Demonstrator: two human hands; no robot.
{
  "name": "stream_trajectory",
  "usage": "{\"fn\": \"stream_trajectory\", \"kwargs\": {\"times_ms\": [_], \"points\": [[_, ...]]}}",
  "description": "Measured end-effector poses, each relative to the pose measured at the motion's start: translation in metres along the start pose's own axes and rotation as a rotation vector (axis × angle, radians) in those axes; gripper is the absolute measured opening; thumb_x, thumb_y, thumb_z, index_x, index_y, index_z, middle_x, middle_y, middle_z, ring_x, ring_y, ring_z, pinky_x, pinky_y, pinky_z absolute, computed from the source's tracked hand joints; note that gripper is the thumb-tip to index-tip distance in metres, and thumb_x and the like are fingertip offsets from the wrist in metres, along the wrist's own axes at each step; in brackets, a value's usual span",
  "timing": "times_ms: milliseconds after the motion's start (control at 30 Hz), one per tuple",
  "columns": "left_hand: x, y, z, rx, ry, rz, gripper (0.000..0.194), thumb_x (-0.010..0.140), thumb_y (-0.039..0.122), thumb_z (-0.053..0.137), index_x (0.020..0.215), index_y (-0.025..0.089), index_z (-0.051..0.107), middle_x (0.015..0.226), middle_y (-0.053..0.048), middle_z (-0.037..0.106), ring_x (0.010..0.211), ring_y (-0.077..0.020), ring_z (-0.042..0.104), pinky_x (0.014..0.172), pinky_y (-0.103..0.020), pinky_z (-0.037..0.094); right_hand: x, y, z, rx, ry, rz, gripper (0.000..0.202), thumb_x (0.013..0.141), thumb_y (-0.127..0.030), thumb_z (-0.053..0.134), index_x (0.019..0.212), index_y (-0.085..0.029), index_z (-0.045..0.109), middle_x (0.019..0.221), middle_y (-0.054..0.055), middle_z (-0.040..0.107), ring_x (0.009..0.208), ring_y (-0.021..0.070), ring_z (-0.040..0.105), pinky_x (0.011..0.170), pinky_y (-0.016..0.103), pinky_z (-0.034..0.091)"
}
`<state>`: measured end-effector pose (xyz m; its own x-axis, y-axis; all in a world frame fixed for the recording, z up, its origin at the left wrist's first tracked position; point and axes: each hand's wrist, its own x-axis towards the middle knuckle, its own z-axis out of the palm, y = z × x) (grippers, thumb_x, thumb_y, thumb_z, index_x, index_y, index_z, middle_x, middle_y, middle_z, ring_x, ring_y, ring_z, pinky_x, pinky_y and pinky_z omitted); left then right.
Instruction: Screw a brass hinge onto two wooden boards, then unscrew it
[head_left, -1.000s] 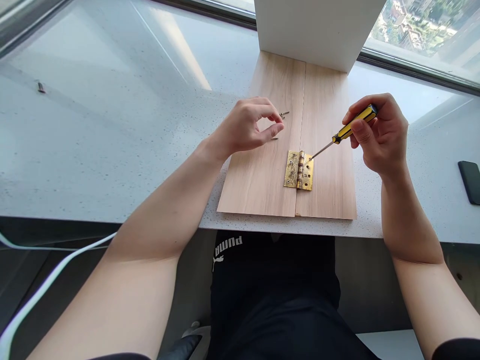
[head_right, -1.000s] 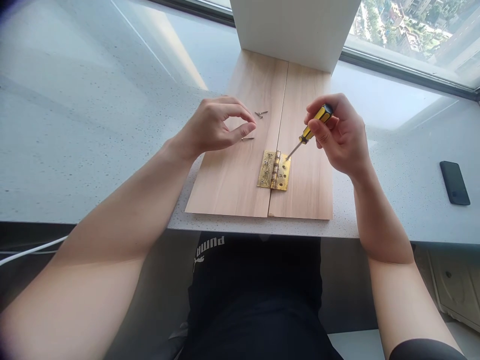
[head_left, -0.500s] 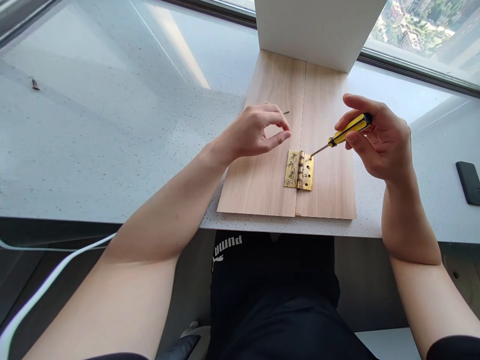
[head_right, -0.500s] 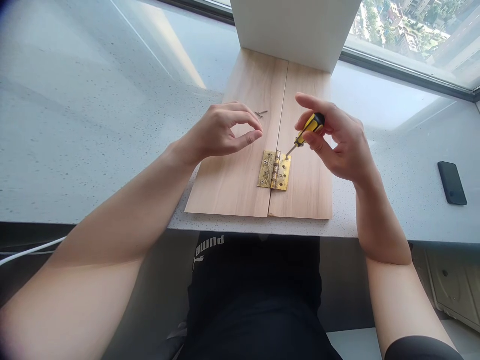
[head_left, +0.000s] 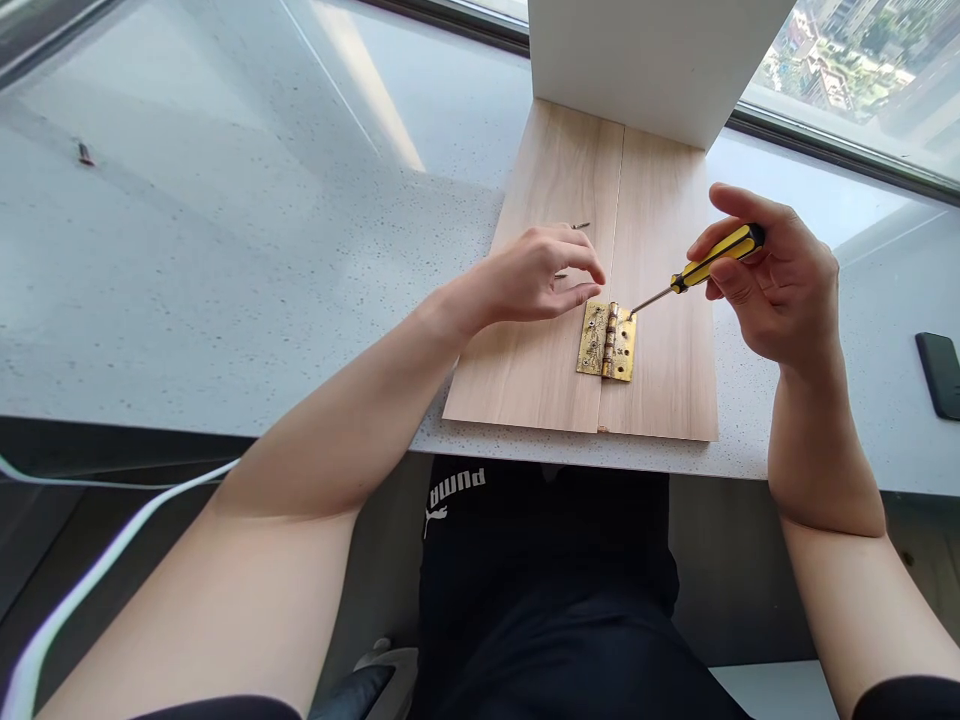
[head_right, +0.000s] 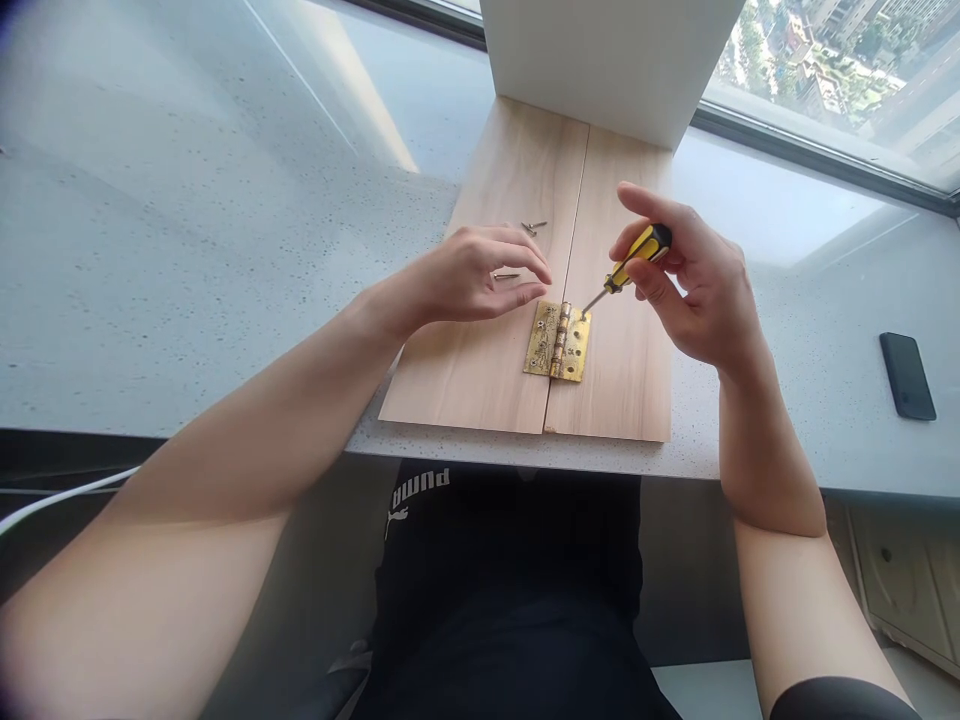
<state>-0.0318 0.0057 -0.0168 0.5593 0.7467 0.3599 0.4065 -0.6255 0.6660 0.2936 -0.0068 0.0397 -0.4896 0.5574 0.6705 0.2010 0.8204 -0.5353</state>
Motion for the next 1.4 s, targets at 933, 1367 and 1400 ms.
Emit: {"fn": "stream_trajectory", "kwargs": {"times_ms": [933,1367,1400], "points": [[0.000,0.005,0.012,-0.247,-0.303,0.144,0.037,0.104,0.024,0.085,0.139,0.036,0.093,0.145,-0.006,0.089,0.154,-0.0333,0.076,0.129,-0.051,0.064,0.011,-0.007,-0.002,-0.034,-0.049,0.107,0.049,0.116,-0.065,0.072,0.162,-0.048,0.075,0.132,0.005,0.083,0.084,0.0210,0.078,0.074,0.040,0.074],[-0.001,0.010,0.009,-0.241,-0.313,0.107,0.035,0.105,0.027,0.083,0.137,0.035,0.093,0.146,-0.006,0.088,0.154,-0.0344,0.075,0.129,-0.052,0.064,0.037,-0.019,0.002,-0.344,-0.101,0.140,0.052,0.106,-0.087,0.072,0.116,-0.035,0.075,0.091,0.005,0.075,0.082,0.0289,0.075,0.082,0.049,0.069],[-0.001,0.010,0.009,-0.237,-0.286,0.096,0.033,0.105,0.028,0.085,0.136,0.034,0.094,0.146,-0.007,0.088,0.151,-0.0344,0.077,0.129,-0.052,0.064,0.039,-0.020,0.002,-0.382,-0.116,0.140,0.052,0.107,-0.086,0.070,0.113,-0.034,0.074,0.086,0.004,0.073,0.080,0.0293,0.074,0.080,0.049,0.068]]}}
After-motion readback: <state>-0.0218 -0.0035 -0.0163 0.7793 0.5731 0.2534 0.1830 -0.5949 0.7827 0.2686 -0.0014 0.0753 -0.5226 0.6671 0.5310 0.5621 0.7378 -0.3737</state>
